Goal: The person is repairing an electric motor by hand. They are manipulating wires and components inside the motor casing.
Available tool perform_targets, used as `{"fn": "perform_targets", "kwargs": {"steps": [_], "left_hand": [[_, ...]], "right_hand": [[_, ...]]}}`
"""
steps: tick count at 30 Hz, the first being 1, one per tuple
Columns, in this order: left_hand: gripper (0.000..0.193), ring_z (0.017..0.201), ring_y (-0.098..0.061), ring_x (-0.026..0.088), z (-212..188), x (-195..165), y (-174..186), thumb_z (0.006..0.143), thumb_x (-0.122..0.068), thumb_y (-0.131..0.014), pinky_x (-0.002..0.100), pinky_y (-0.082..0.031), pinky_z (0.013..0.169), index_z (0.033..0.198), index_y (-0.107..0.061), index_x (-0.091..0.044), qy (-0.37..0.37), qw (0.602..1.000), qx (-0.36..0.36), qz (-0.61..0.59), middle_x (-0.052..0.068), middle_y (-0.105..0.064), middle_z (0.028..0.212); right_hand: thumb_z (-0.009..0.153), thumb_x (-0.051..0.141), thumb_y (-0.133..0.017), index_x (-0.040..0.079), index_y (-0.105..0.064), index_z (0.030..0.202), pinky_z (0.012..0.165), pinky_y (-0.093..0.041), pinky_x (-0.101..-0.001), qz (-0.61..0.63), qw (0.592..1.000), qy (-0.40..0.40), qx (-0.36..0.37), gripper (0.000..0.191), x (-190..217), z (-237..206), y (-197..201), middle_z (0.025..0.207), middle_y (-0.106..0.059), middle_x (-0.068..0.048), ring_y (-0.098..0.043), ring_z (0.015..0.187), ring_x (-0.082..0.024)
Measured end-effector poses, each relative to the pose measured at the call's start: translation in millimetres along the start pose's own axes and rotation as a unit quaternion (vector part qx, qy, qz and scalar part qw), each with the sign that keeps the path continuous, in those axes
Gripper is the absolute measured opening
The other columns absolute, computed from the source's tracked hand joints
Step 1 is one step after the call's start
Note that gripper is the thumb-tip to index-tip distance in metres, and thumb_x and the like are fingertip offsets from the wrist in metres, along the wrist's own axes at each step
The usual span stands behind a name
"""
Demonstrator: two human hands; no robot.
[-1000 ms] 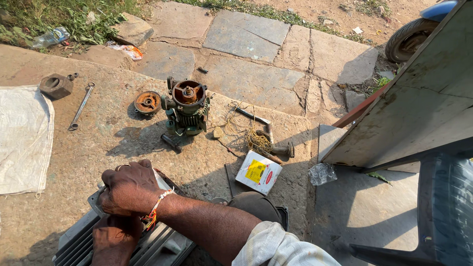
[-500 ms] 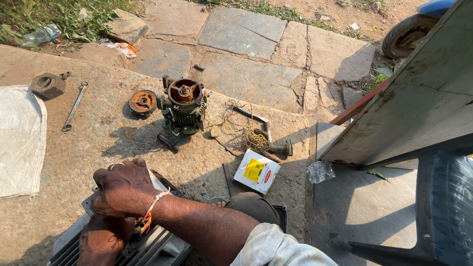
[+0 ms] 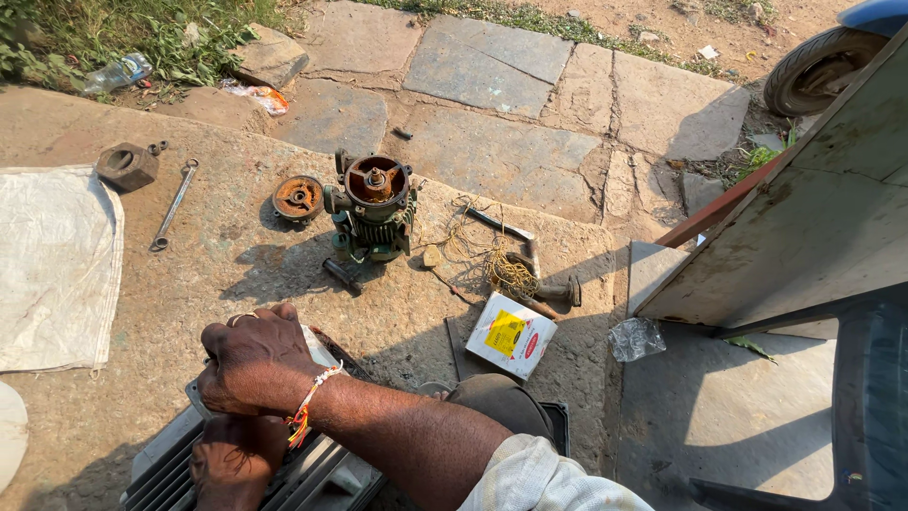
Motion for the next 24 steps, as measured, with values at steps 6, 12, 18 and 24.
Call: {"fn": "perform_targets", "kwargs": {"steps": [6,12,18,24], "left_hand": [[0.017,0.075,-0.077,0.028,-8.8,-6.6,-6.2,0.091,-0.028,-0.059,0.043,-0.063,0.066,0.098,-0.066,-0.013,-0.062,0.989,0.045,0.128,0.012,-0.074,0.089],[0.017,0.075,-0.075,0.032,-23.4,-10.7,23.0,0.096,-0.025,-0.056,0.048,-0.06,0.069,0.097,-0.062,-0.009,-0.117,0.984,0.005,0.135,0.015,-0.074,0.084],[0.038,0.094,-0.074,0.04,-10.5,-3.3,32.0,0.091,-0.047,-0.065,0.05,-0.059,0.088,0.095,-0.079,-0.012,0.133,0.984,0.026,-0.112,0.021,-0.077,0.093],[0.041,0.1,-0.073,0.039,6.8,-9.8,25.9,0.097,-0.045,-0.055,0.048,-0.058,0.091,0.093,-0.08,-0.012,0.11,0.99,0.086,-0.025,0.017,-0.075,0.104]], "right_hand": [[0.079,0.029,-0.061,0.011,-0.073,0.095,0.095,-0.047,-0.0526,0.031,0.999,0.014,-0.014,0.027,3.0,-1.6,3.0,0.085,-0.073,-0.021,-0.068,0.093,-0.042],[0.078,0.029,-0.06,0.012,-0.073,0.089,0.096,-0.044,-0.0537,0.027,0.999,0.01,-0.015,0.024,3.4,-2.3,10.9,0.082,-0.072,-0.018,-0.067,0.09,-0.04],[0.079,0.029,-0.06,0.012,-0.072,0.09,0.094,-0.043,-0.0538,0.017,1.0,0.014,-0.01,0.024,3.1,-1.5,16.3,0.082,-0.071,-0.019,-0.066,0.093,-0.04],[0.08,0.03,-0.06,0.011,-0.072,0.09,0.094,-0.045,-0.0533,0.017,0.999,0.021,-0.017,0.024,4.0,-2.2,14.8,0.083,-0.071,-0.019,-0.066,0.093,-0.04]]}}
Point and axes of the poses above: each hand's wrist, its own z-axis towards the middle knuckle, its own y-axis out of the back of the hand, x = y × z, the point moved 4 cm from there along z, towards the middle knuckle
